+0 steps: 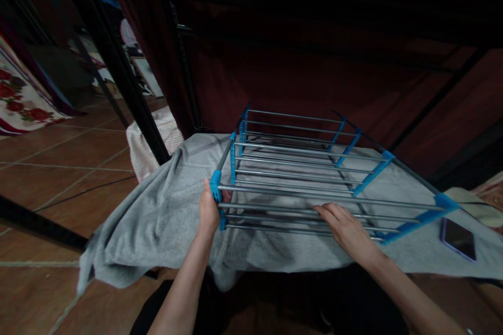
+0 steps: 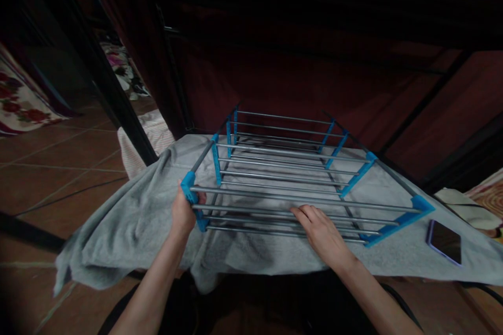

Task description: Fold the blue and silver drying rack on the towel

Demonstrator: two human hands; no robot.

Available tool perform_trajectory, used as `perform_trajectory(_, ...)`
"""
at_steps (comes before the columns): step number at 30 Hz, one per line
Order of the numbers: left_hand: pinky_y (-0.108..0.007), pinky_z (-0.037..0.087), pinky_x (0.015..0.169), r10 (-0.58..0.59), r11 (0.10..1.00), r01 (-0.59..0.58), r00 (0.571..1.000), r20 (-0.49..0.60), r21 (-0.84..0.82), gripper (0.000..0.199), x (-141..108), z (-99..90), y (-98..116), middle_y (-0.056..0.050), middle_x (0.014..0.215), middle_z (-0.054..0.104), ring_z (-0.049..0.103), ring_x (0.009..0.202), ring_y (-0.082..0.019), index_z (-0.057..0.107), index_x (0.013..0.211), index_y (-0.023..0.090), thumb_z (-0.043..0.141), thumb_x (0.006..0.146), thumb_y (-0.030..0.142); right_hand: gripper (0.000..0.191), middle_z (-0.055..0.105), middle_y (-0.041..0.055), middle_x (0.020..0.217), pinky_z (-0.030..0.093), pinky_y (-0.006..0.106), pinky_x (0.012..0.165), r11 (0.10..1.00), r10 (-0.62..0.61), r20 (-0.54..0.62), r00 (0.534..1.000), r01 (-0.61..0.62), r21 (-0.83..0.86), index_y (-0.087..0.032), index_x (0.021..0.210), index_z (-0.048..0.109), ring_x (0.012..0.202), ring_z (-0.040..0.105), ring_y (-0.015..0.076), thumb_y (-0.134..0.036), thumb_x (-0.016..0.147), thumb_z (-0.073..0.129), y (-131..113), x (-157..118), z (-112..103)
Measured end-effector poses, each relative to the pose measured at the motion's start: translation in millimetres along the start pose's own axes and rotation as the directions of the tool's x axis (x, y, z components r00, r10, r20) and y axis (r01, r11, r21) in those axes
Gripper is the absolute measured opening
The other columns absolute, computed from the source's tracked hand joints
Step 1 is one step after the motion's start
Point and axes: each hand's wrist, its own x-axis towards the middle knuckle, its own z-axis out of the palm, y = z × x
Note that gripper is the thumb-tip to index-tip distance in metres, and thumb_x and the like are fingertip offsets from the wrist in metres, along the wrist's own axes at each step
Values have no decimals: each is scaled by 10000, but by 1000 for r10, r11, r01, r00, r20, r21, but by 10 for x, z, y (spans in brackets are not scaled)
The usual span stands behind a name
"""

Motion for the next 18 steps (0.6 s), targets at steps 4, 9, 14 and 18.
perform_trajectory(4,-273,418,457,4,999,-10,994,-108,-49,714,-33,81,-22,-25,448,536,489,417,-139,566,519,218,282,901,751,415,650,101,1198,549,407,962,999,-24,0,1000,24,48,-198,1361,534,1111,633,237,-119,963,442,-151,160,-51)
perform_trajectory(9,-276,451,473,0,994,-19,985,-172,-107,692,-12,86,-51,-24,471,562,524,437,-146,582,546,213,330,894,755,401,621,127,1331,538,412,999,973,-128,54,990,115,199,-185,1420,478,1163,631,235,-260,1034,394,-747,804,-65)
perform_trajectory(14,-281,436,482,57,994,-70,988,-145,-84,713,-28,43,-126,-24,492,570,508,448,-144,594,569,207,327,877,792,368,666,103,1252,577,369,828,937,-240,255,937,155,313,-210,1375,492,991,697,226,-345,1059,361,-1348,1548,-48)
perform_trajectory(18,-292,449,515,116,977,-137,985,-128,-164,724,-15,-1,-231,-26,508,562,524,487,-155,577,564,211,335,832,839,305,714,81,1148,559,351,761,911,-301,377,876,147,386,-217,1273,530,943,718,240,-356,1065,355,-1488,1809,-34)
